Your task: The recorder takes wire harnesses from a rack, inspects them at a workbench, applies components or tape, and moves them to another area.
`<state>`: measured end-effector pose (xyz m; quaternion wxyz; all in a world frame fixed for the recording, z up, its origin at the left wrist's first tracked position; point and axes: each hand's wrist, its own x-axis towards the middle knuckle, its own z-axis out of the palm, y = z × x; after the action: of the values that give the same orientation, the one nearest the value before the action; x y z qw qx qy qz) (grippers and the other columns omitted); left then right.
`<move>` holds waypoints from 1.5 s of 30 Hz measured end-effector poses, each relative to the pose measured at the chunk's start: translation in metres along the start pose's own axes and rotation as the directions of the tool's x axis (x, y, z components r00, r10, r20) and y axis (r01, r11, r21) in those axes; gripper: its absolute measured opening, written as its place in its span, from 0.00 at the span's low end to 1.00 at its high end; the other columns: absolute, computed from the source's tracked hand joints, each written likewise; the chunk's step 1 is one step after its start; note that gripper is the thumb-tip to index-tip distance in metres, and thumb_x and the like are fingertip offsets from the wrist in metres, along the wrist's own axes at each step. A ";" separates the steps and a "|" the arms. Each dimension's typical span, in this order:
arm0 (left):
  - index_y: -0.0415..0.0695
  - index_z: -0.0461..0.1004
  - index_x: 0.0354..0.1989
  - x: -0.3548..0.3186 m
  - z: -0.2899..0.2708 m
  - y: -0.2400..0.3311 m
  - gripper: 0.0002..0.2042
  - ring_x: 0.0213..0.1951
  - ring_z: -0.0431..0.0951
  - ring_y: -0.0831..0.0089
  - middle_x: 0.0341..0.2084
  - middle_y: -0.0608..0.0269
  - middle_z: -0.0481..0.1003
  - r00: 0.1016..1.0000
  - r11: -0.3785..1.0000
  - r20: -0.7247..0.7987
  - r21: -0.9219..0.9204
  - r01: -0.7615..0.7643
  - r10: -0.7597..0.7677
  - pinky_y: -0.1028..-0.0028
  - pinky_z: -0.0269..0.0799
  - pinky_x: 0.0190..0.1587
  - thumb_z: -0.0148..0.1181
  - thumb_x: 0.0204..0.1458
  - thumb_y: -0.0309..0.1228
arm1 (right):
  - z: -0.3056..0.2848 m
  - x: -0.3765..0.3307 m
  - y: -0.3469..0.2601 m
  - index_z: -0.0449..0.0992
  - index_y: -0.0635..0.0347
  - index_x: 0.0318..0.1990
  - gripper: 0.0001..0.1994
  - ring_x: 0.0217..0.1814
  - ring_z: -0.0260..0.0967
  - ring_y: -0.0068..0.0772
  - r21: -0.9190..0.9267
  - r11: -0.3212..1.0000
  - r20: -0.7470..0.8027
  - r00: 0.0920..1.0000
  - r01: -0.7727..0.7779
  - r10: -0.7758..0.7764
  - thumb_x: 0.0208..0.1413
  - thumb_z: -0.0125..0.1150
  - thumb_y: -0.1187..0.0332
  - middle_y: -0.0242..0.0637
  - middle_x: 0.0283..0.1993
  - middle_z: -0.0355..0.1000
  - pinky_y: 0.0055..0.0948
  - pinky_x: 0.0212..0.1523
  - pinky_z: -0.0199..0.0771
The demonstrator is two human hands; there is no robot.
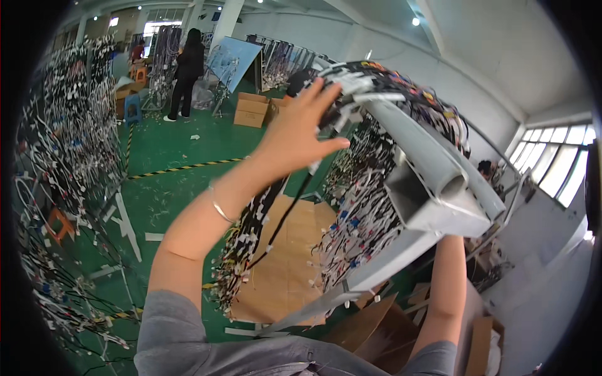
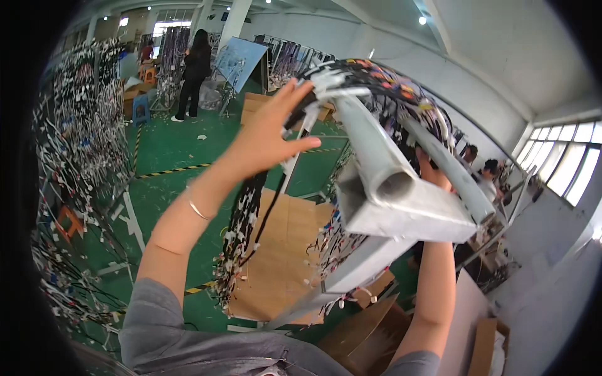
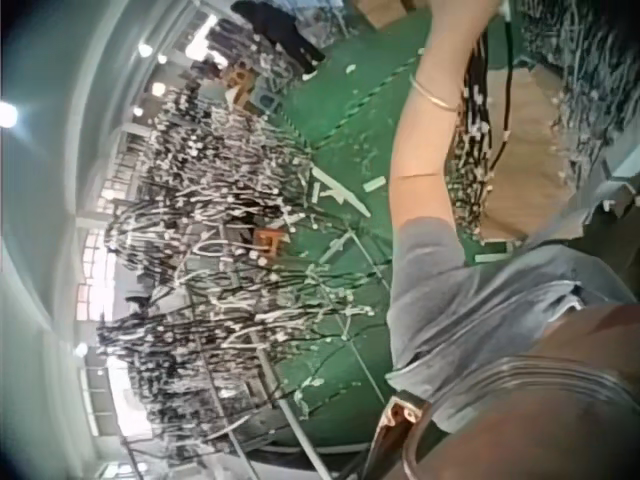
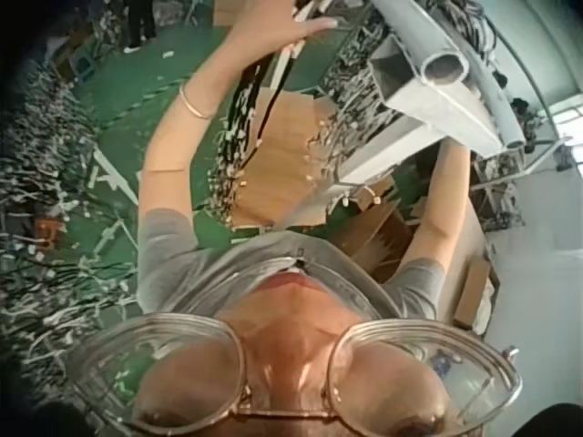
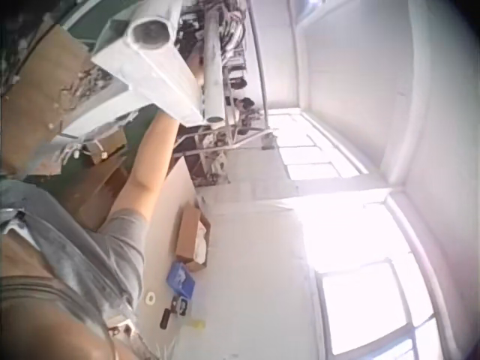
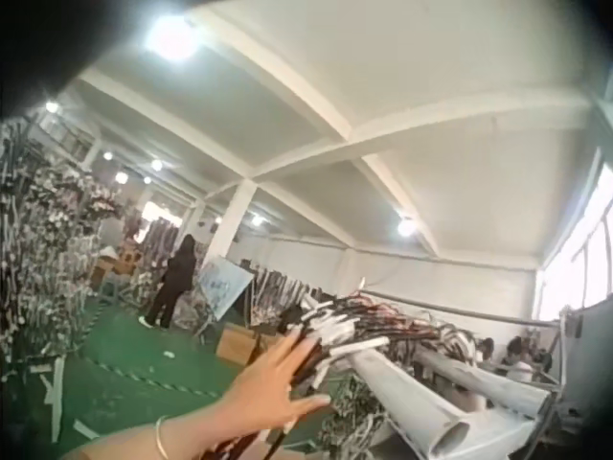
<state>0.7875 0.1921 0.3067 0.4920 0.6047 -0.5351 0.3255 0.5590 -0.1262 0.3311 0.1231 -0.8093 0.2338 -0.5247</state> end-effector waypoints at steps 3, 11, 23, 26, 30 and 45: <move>0.63 0.54 0.73 0.005 0.019 -0.002 0.37 0.60 0.71 0.47 0.64 0.47 0.66 0.998 0.996 -0.029 0.076 0.053 -0.051 0.55 0.74 0.55 0.61 0.54 0.27 | 0.012 0.048 0.037 0.66 0.58 0.65 0.29 0.58 0.69 0.49 -0.173 0.978 -0.004 0.993 0.113 -0.115 0.58 0.66 0.60 0.45 0.58 0.73 0.40 0.63 0.64; 0.67 0.56 0.72 0.026 0.066 -0.067 0.41 0.52 0.78 0.56 0.55 0.55 0.74 0.975 0.967 -0.219 0.254 0.027 0.031 0.61 0.81 0.36 0.57 0.49 0.17 | 0.070 0.111 0.138 0.60 0.61 0.69 0.28 0.65 0.63 0.52 -0.693 0.653 0.034 0.919 0.306 -0.394 0.65 0.55 0.60 0.49 0.62 0.69 0.44 0.67 0.59; 0.55 0.62 0.68 0.017 0.055 -0.101 0.35 0.49 0.79 0.54 0.59 0.60 0.73 0.969 0.916 -0.152 0.326 0.236 -0.195 0.56 0.78 0.48 0.67 0.49 0.32 | 0.109 0.041 0.020 0.66 0.61 0.65 0.27 0.70 0.60 0.51 0.061 0.994 0.081 0.992 0.096 -0.101 0.64 0.59 0.57 0.49 0.66 0.67 0.42 0.71 0.55; 0.63 0.66 0.66 0.061 0.101 -0.103 0.32 0.37 0.83 0.53 0.58 0.67 0.74 0.978 0.958 -0.182 0.249 0.144 -0.100 0.54 0.79 0.38 0.65 0.50 0.29 | 0.053 0.112 0.118 0.69 0.59 0.64 0.27 0.70 0.60 0.50 -0.353 0.839 0.067 0.906 0.414 -0.419 0.62 0.61 0.55 0.46 0.66 0.67 0.42 0.71 0.54; 0.67 0.67 0.64 0.050 0.104 -0.140 0.31 0.34 0.83 0.54 0.57 0.68 0.75 0.972 0.919 -0.224 0.364 0.152 -0.072 0.53 0.80 0.35 0.61 0.50 0.27 | 0.112 0.102 0.096 0.75 0.59 0.58 0.24 0.68 0.63 0.51 -0.224 0.865 -0.042 0.882 0.450 -0.470 0.59 0.65 0.55 0.46 0.61 0.72 0.43 0.69 0.58; 0.34 0.61 0.65 -0.081 0.077 0.074 0.25 0.60 0.69 0.58 0.60 0.48 0.69 0.836 0.897 -0.527 -0.428 -0.108 -0.150 0.64 0.65 0.62 0.56 0.61 0.28 | -0.109 -0.214 0.109 0.55 0.67 0.71 0.30 0.75 0.54 0.39 0.026 0.964 0.316 0.917 -0.263 0.242 0.63 0.56 0.76 0.45 0.74 0.55 0.35 0.72 0.54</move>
<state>0.6882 0.1498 0.2274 0.7514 0.3648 -0.4246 0.3494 0.3603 -0.1065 0.1591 0.2523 -0.8399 0.2961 -0.3785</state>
